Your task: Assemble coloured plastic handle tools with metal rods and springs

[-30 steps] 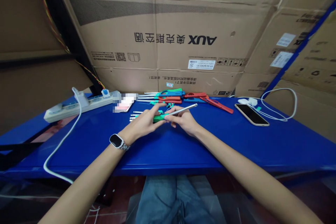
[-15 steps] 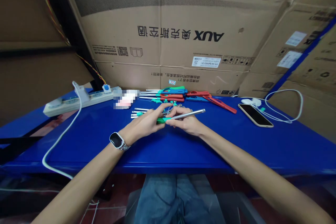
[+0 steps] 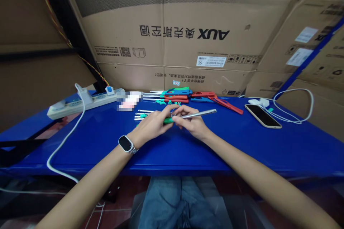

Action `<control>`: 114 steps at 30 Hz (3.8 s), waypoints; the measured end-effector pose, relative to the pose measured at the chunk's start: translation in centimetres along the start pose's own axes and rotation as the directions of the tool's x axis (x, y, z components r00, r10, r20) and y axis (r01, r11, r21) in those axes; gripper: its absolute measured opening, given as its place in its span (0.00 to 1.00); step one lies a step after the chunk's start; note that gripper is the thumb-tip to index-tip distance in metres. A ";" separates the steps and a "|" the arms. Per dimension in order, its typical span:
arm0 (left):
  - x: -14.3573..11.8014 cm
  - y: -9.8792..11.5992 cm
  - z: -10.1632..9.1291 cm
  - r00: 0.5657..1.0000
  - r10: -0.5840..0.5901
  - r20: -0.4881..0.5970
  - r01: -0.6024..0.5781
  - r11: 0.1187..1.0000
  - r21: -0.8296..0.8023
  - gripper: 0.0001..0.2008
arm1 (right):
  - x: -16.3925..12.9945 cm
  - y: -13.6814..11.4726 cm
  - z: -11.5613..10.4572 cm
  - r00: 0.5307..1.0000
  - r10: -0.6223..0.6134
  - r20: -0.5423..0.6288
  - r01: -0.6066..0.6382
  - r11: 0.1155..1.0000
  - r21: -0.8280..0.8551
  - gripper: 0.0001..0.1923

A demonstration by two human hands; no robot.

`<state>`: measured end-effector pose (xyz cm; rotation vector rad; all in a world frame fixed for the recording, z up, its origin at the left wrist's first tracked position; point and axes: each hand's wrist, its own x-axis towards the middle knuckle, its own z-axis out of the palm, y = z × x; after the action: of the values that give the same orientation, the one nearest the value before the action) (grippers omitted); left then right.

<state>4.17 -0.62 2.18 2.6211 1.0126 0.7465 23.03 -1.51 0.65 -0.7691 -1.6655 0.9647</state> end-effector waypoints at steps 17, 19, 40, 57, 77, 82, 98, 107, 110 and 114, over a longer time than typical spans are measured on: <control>0.1 -1.6 -1.3 0.987 -0.152 0.058 0.124 0.935 0.333 0.14 | 0.7 0.5 -0.6 0.954 0.000 -0.300 0.037 0.992 0.120 0.18; 0.1 -1.6 -1.0 0.986 -0.152 0.070 0.125 0.949 0.290 0.14 | 0.8 0.5 -0.7 0.960 0.002 -0.281 0.033 0.992 0.120 0.18; 0.3 -2.0 -0.4 0.994 -0.084 0.068 0.103 0.922 -0.373 0.18 | 1.2 1.0 -0.7 0.971 0.100 -0.215 -0.057 0.979 0.195 0.23; -0.3 -2.6 -1.0 0.848 -0.048 -0.528 -0.111 0.958 -0.266 0.32 | 0.2 0.2 -0.6 0.998 0.057 0.015 -0.052 0.971 -0.233 0.21; -0.6 -1.6 -1.8 0.792 0.214 -0.572 -0.193 0.976 0.098 0.25 | -1.1 0.0 0.4 0.888 0.140 0.439 0.321 0.494 -0.808 0.26; -0.3 -1.7 -1.5 0.868 0.116 -0.483 -0.148 0.989 -0.028 0.25 | -1.0 -0.2 0.8 0.876 0.091 0.474 0.356 0.540 -0.762 0.25; 0.1 -3.5 -0.7 0.976 -0.074 -0.204 0.062 0.996 -0.064 0.24 | 3.4 -0.3 -2.5 0.904 0.270 0.331 0.236 0.330 -0.914 0.08; 0.5 -3.7 -0.2 0.969 -0.129 -0.208 0.097 0.982 -0.160 0.14 | 4.6 -1.0 -1.9 0.967 0.042 0.250 0.134 0.752 -0.645 0.04; 0.6 -3.2 -0.1 0.974 -0.127 -0.185 0.080 0.967 -0.242 0.12 | 5.2 -0.8 -0.8 0.990 0.001 0.144 0.035 0.968 -0.250 0.11; 0.7 -2.6 -0.2 0.985 -0.143 -0.096 0.102 0.931 -0.350 0.14 | 5.6 0.2 0.7 1.000 0.013 0.020 -0.015 0.992 0.127 0.22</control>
<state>3.07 1.72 1.58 2.2166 0.9658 0.9636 20.87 3.16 2.86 -0.6888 -1.5999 1.0803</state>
